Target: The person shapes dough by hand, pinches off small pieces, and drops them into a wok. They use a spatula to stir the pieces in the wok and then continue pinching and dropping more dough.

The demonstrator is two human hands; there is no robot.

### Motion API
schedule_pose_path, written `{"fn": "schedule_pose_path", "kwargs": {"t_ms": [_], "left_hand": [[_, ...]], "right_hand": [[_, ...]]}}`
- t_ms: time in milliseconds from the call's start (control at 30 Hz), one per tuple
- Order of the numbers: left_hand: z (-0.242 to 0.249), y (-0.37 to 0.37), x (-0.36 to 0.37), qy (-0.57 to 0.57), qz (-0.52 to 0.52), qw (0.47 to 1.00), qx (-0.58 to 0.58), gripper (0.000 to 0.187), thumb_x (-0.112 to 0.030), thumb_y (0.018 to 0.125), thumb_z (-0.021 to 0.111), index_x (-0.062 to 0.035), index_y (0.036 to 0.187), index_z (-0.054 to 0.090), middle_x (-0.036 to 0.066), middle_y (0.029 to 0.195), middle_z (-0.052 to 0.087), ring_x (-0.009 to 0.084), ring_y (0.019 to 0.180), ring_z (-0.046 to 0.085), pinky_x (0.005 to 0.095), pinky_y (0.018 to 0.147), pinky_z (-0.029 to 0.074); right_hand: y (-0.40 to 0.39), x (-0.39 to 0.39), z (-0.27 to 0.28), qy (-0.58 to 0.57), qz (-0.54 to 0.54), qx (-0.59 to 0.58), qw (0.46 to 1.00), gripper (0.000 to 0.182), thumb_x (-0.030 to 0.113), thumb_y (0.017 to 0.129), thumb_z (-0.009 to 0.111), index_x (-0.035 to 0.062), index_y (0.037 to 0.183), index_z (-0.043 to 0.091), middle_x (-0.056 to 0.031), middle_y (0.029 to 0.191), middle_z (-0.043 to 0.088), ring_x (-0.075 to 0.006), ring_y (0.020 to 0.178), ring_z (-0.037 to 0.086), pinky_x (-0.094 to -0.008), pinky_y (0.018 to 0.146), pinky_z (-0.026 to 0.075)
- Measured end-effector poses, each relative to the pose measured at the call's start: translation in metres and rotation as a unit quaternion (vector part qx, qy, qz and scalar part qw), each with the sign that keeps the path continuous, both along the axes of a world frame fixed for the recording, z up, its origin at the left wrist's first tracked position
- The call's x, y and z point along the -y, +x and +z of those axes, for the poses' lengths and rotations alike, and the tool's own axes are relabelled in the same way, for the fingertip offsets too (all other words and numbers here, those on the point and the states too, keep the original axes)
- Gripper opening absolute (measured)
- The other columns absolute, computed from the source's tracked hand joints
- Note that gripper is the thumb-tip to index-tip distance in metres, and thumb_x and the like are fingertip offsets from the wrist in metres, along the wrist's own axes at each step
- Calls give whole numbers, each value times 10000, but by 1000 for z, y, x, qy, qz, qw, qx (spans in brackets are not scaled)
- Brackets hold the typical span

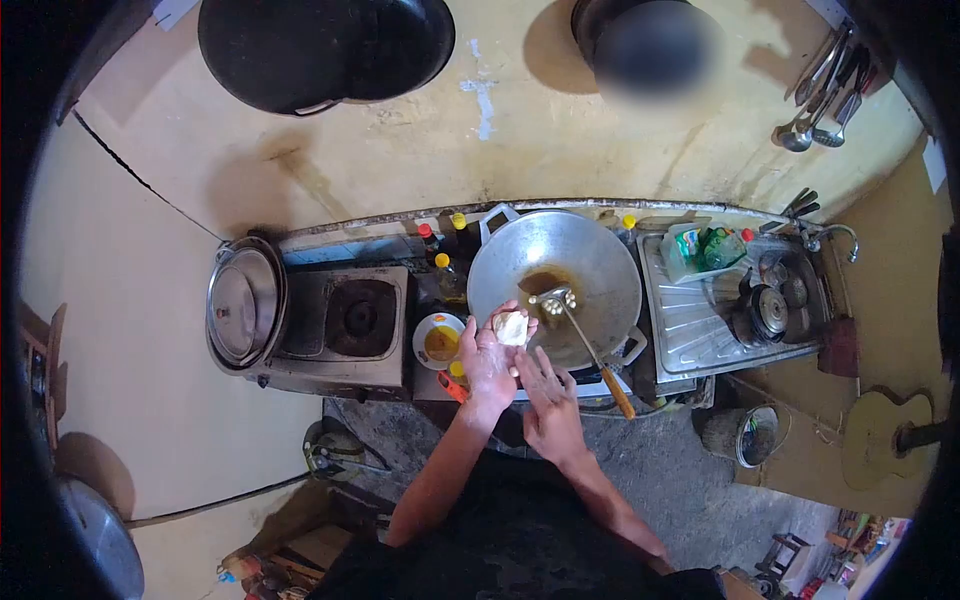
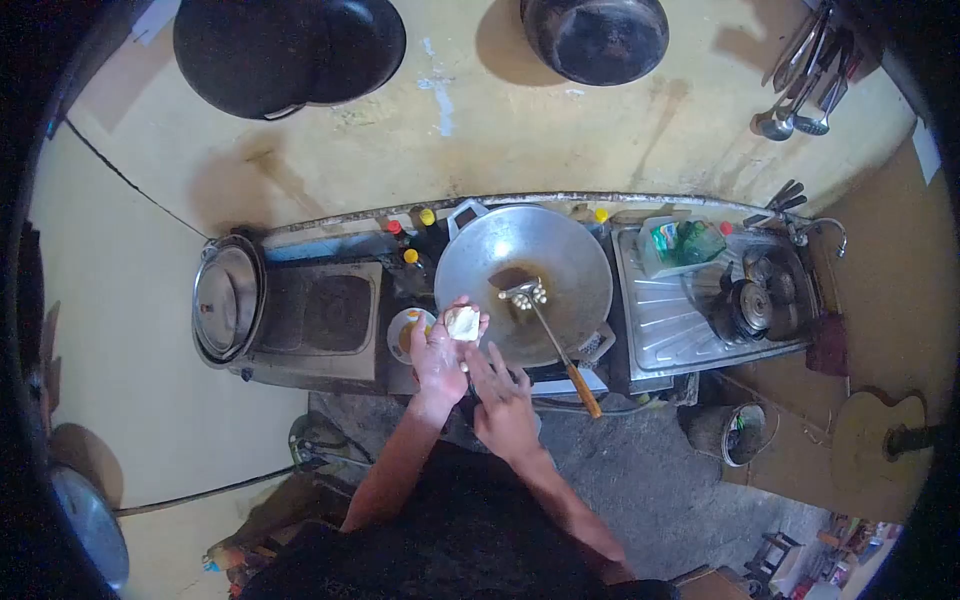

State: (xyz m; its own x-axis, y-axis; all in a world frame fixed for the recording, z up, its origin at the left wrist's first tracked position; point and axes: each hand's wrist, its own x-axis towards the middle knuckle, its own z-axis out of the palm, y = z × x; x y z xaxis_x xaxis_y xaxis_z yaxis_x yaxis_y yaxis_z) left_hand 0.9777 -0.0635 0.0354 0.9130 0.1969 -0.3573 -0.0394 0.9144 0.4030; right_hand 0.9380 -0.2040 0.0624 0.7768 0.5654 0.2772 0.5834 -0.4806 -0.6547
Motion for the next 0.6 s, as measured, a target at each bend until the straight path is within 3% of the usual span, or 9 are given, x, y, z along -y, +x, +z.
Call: {"fn": "schedule_pose_path", "kwargs": {"t_ms": [67,167,300,367,467,600], "left_hand": [[-12,3,-1,27,-11,999,20,727,-562,991,273,48,1295,527,189,1134,617,348,1117,563,422,1060,414],[-25,5,-7,-21,-19,997,69,771,-597,982,252,50,1314,508,180,1152,613,343,1124,565,421,1084,397],[-1,-1,-8,5,-54,998,45,826,-644,965,224,42,1344,484,173,1175,603,334,1148,559,422,1097,383],[-1,0,-6,20,-61,997,46,851,-670,952,220,32,1362,472,169,1197,593,325,1161,556,423,1094,381],[-8,1,-12,-49,-83,991,92,881,-701,935,215,21,1378,460,164,1223,581,313,1175,552,417,1089,384],[4,-3,-7,33,-95,994,38,937,-746,916,194,26,1379,455,172,1232,567,324,1182,546,412,1105,372]], "right_hand": [[0,-9,7,39,22,1,999,843,-55,632,571,42,1459,436,-128,1505,450,-315,1438,358,-499,1086,318],[-7,-3,16,37,62,-20,997,847,-67,635,563,52,1463,434,-125,1513,441,-328,1435,358,-503,1085,319],[2,-3,0,22,3,4,1000,848,-81,620,518,22,1457,431,-150,1508,441,-335,1440,350,-489,1087,314],[-2,-8,11,21,32,-10,999,862,-94,621,530,38,1466,423,-142,1518,429,-345,1443,341,-498,1085,319],[-9,-2,12,7,68,-21,997,858,-85,649,567,61,1480,410,-129,1548,389,-355,1453,317,-505,1082,324],[-1,-4,4,-19,9,-14,1000,855,-88,656,553,49,1485,397,-133,1556,374,-334,1469,292,-510,1096,307]]}}
